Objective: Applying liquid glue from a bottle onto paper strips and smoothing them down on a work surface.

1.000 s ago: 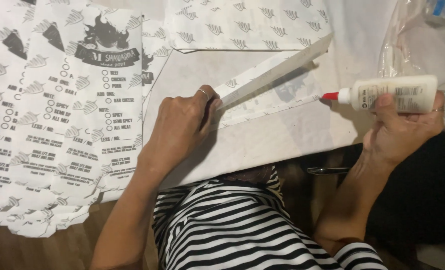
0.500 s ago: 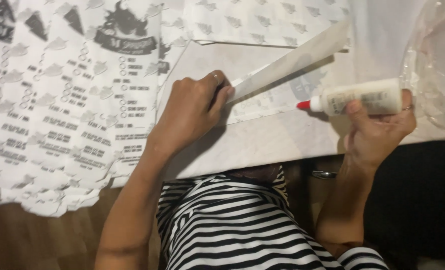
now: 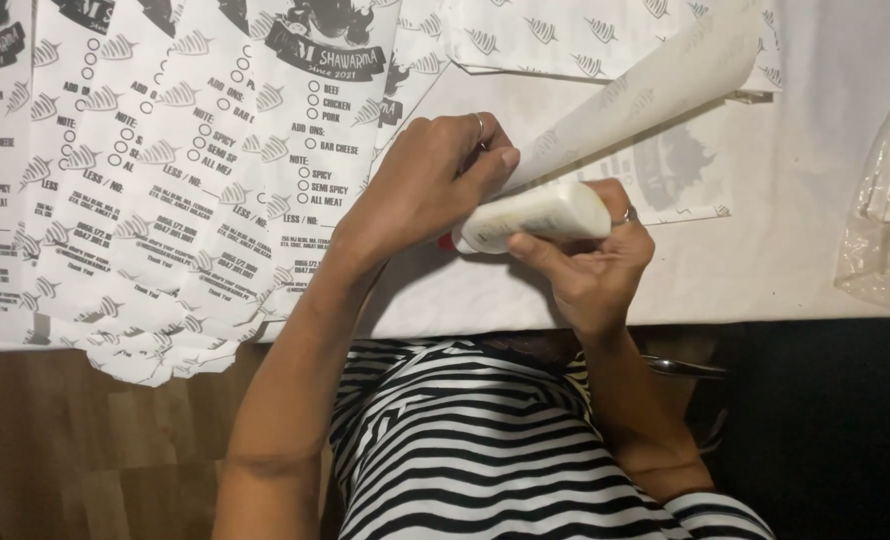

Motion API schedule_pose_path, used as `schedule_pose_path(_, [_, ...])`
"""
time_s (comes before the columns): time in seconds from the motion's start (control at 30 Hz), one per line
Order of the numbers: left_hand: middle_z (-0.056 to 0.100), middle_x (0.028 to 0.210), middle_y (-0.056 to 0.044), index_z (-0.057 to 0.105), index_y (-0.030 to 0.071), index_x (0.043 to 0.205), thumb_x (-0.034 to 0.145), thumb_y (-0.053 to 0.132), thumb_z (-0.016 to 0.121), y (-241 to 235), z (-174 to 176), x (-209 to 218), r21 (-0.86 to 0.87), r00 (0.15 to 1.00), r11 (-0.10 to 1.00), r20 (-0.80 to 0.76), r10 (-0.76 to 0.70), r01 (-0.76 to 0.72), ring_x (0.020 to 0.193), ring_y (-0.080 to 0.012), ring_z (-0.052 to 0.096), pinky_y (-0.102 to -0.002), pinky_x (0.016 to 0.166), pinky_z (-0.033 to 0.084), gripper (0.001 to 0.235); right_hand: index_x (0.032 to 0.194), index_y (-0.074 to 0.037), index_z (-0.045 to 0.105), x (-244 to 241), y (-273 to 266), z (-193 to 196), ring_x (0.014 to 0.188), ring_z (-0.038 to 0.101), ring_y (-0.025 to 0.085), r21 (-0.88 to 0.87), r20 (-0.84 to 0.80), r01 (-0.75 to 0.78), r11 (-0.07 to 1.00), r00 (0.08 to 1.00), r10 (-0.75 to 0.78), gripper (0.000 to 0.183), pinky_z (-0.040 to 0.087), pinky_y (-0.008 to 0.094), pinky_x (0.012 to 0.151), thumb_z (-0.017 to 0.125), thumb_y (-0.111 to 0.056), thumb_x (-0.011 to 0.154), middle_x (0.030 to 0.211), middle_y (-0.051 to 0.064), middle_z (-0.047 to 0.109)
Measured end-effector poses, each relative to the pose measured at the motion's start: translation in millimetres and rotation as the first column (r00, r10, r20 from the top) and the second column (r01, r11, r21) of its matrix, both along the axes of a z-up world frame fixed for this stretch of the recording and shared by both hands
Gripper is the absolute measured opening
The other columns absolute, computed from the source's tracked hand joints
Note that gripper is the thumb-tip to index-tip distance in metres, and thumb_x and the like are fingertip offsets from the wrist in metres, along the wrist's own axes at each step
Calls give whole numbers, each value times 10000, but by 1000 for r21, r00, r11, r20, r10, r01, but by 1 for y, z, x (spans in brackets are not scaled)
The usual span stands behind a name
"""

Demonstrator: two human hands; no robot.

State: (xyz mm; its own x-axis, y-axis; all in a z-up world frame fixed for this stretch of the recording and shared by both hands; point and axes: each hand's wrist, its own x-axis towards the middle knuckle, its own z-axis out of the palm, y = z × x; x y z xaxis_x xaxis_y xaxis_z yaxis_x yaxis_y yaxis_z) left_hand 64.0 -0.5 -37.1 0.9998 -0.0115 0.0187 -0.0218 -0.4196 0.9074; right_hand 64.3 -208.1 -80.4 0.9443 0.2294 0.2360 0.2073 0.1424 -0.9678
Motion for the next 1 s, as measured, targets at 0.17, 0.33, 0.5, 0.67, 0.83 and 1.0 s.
schedule_pose_path(0.17, [743, 786, -261, 700, 25, 1045, 993, 225, 567, -9, 12, -20, 78, 996, 993, -21, -83, 84, 705, -522, 717, -593, 634, 544, 245, 1146, 7, 586, 39, -78, -17, 957, 717, 254, 76, 78, 125, 989, 988, -131, 525, 610, 432, 921, 915, -79, 746, 976, 189, 700])
schedule_pose_path(0.33, [691, 967, -164, 524, 59, 1014, 1051, 175, 526, -36, 15, -37, 339, 994, 937, 35, -107, 89, 628, -333, 646, -469, 572, 513, 122, 1156, 28, 669, 56, -156, 18, 901, 709, 218, 36, 12, 555, 831, 831, -556, 399, 652, 387, 753, 933, -44, 865, 1014, 92, 709])
schedule_pose_path(0.5, [534, 1342, -274, 616, 54, 1182, 993, 147, 625, -45, 2, -50, 521, 952, 845, 183, -244, 117, 1348, -454, 530, -526, 789, 599, 212, 995, -43, 634, 81, -220, 6, 891, 697, 160, -199, 107, 643, 739, 764, -636, 166, 654, 317, 849, 751, 70, 1028, 942, 28, 660])
schedule_pose_path(0.67, [408, 1514, -374, 629, 32, 1378, 1041, 226, 572, -49, -13, -59, 576, 932, 812, 230, -279, 100, 1435, -511, 393, -553, 1202, 368, 393, 1030, -20, 670, 74, -204, 26, 833, 466, 109, -745, 373, 504, 438, 858, -353, 112, 407, 311, 743, 702, -58, 1131, 888, -12, 557])
schedule_pose_path(0.83, [436, 1493, -379, 636, 31, 1368, 1046, 212, 595, -52, -16, -60, 575, 921, 816, 291, -259, 48, 1418, -521, 420, -557, 1200, 388, 371, 1565, 43, 206, 41, -136, 19, 1585, 282, 394, -793, 397, 412, 448, 908, -133, 677, -103, 478, 1258, 697, -52, 1107, 1624, 244, 397])
schedule_pose_path(1.0, [348, 1570, -332, 528, 65, 1471, 1072, 248, 583, -49, -24, -64, 596, 917, 801, 282, -281, 62, 1481, -490, 346, -559, 1242, 347, 442, 1620, -61, 138, 0, -71, 2, 1557, 17, 409, -964, 264, 198, 175, 775, 574, 836, -68, 699, 1202, 413, -594, 1038, 1698, 107, 122])
